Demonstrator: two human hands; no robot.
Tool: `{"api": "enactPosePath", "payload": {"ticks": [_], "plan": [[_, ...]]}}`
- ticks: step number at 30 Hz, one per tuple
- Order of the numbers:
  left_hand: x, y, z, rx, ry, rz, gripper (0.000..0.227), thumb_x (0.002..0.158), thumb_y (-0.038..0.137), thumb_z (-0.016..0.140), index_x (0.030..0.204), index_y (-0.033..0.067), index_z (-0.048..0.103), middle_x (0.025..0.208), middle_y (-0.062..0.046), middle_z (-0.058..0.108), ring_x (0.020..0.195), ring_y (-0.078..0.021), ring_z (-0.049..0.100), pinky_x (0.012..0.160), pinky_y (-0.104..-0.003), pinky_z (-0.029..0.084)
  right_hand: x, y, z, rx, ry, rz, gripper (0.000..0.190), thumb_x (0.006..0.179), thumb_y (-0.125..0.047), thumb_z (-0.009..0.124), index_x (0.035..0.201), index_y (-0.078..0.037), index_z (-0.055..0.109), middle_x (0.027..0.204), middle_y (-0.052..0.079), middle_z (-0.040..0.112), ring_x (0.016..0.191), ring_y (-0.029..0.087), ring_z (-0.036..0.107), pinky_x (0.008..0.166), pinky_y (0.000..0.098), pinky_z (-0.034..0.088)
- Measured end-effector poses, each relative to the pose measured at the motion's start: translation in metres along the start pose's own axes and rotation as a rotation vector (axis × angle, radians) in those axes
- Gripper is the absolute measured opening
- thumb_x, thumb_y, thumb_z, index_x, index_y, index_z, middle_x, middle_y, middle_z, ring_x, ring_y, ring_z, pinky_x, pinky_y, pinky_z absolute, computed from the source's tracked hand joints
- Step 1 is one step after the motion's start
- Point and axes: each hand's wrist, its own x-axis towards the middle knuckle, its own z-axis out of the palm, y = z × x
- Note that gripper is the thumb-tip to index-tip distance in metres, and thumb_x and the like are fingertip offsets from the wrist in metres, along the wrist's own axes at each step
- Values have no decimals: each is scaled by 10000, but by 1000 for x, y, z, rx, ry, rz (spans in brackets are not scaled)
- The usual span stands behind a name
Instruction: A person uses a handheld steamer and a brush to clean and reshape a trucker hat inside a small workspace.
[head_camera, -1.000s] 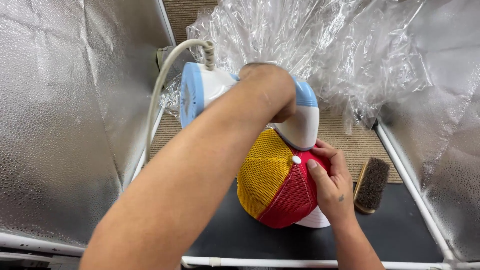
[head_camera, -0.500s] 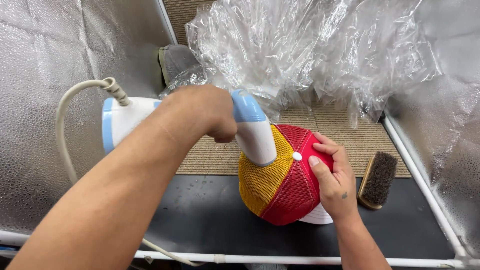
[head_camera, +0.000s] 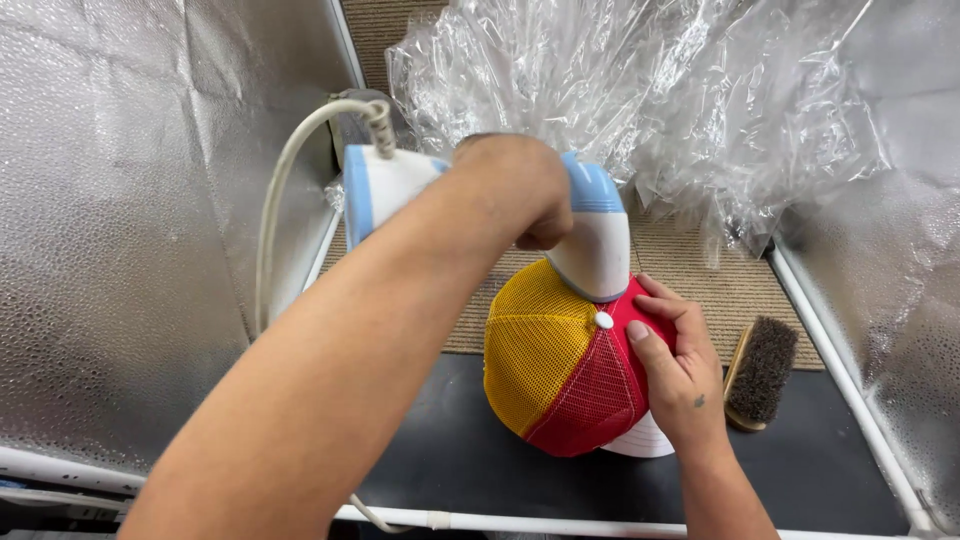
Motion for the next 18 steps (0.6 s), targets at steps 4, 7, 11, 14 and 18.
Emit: {"api": "enactPosePath", "payload": {"ticks": [4, 7, 11, 14, 18], "plan": [[-23, -22, 1, 26, -57, -49, 582, 739, 201, 766, 1307, 101, 691, 1281, -93, 710, 1276, -323, 629, 1035, -560, 501, 0, 3, 1, 12, -3, -23, 333, 969, -271, 627, 1214, -46, 636, 1459, 194, 593, 1389, 368, 520, 1168, 523, 335], [-42, -44, 11, 24, -116, -125, 601, 742, 216, 774, 1322, 82, 689, 1269, -126, 718, 1274, -331, 633, 1063, -573, 482, 1, 5, 2, 28, 9, -39, 331, 962, -266, 632, 1191, -26, 640, 1454, 207, 596, 1382, 383, 525, 1168, 521, 334], [-51, -63, 23, -34, -87, -175, 519, 663, 223, 743, 1167, 106, 781, 1039, -113, 778, 1064, -340, 737, 908, -531, 570, 1, 7, 3, 42, 0, -66, 335, 964, -262, 613, 1193, -18, 630, 1457, 225, 582, 1365, 424, 529, 1160, 549, 341], [-56, -50, 7, -65, -111, -180, 479, 702, 221, 700, 1169, 134, 752, 1099, -98, 748, 1052, -333, 725, 867, -488, 575, 2, 5, 2, 78, -29, -26, 323, 951, -249, 576, 1187, -30, 603, 1491, 204, 550, 1375, 358, 534, 1113, 466, 418], [-41, -20, -13, -12, -154, -82, 453, 856, 232, 631, 1287, 100, 665, 1231, -94, 692, 1113, -306, 673, 958, -470, 547, 2, 7, 2, 73, -39, -18, 336, 932, -264, 557, 1189, -50, 587, 1500, 177, 550, 1413, 304, 523, 1143, 421, 430]]}}
